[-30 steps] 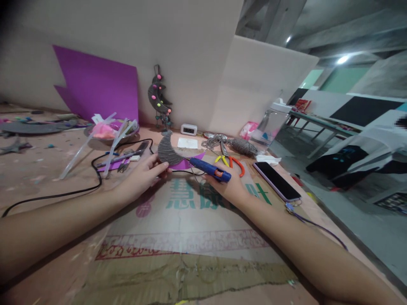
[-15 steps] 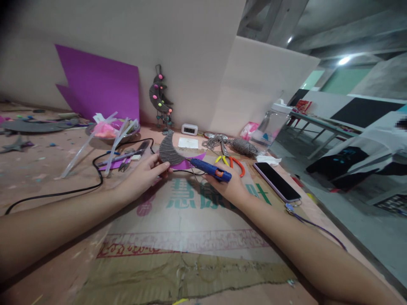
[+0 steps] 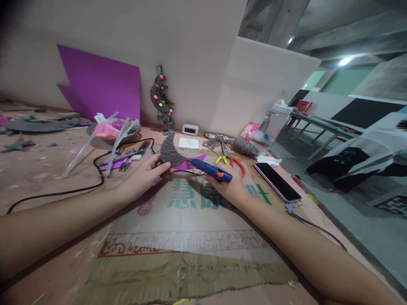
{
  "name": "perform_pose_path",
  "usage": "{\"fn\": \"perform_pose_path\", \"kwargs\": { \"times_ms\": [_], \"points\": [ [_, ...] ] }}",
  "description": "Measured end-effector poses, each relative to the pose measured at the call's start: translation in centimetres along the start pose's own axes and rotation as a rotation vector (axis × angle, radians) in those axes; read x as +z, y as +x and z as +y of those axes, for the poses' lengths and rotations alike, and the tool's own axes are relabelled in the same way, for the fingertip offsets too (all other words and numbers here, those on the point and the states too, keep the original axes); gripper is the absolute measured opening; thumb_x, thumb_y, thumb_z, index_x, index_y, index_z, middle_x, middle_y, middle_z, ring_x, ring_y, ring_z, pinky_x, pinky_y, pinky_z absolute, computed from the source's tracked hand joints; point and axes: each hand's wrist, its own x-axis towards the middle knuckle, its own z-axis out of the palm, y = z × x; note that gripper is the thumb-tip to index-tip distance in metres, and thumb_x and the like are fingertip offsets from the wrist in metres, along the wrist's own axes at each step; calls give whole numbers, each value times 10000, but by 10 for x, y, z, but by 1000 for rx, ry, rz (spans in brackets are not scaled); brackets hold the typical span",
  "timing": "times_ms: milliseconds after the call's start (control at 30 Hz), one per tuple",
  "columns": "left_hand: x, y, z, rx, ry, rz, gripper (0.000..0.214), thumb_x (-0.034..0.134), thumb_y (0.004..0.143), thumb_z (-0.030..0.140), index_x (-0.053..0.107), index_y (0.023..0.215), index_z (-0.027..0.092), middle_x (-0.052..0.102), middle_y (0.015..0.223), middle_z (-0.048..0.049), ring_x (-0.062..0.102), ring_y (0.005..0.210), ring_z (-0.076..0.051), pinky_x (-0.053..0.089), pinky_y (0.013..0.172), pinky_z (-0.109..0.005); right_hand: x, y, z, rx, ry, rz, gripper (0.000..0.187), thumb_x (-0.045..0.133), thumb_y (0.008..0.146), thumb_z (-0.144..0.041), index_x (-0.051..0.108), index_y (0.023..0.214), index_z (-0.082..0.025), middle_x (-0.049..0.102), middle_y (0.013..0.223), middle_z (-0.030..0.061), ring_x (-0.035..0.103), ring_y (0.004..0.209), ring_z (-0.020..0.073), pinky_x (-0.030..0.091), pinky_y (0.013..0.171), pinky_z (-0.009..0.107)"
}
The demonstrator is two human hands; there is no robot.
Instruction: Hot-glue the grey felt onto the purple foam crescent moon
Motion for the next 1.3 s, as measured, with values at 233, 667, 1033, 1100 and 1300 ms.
{"fn": "perform_pose_path", "kwargs": {
  "times_ms": [233, 667, 1033, 1100, 1300],
  "points": [
    [0, 1, -1, 8, 4, -8, 141, 550, 848, 268, 559, 936, 157, 627, 833, -7, 566, 709, -132, 420, 651, -245, 1, 1, 1, -30, -33, 33, 259, 616, 830, -391, 489, 673, -228, 518, 612, -24, 498, 595, 158, 413, 648, 308],
    [0, 1, -3, 25, -4, -16, 159, 556, 849, 287, 562, 954, 167, 636, 832, -7, 589, 735, -143, 432, 661, -247, 1, 0, 2, -11, -29, 16, 243, 616, 826, -396, 508, 690, -225, 562, 653, -8, 532, 633, 173, 396, 642, 310],
    [0, 2, -5, 40, 5, -23, 167, 560, 847, 289, 564, 965, 171, 625, 825, 3, 587, 754, -145, 437, 673, -248, 2, 1, 5, 25, -23, 4, 217, 610, 825, -404, 541, 715, -231, 595, 679, -2, 582, 676, 184, 447, 708, 333],
    [0, 1, -4, 47, -6, -32, 163, 560, 842, 270, 567, 972, 172, 625, 839, 2, 583, 749, -141, 436, 667, -245, 3, 2, 4, 51, -8, 10, 223, 618, 817, -419, 546, 717, -233, 602, 684, 0, 585, 678, 185, 453, 695, 329],
    [-1, 1, -5, 46, 6, -27, 154, 553, 852, 277, 564, 959, 168, 620, 821, -2, 574, 719, -136, 428, 656, -248, -2, 6, -5, 255, 145, 96, 283, 595, 811, -472, 563, 687, -219, 615, 652, 20, 586, 624, 187, 465, 630, 313]
  ]
}}
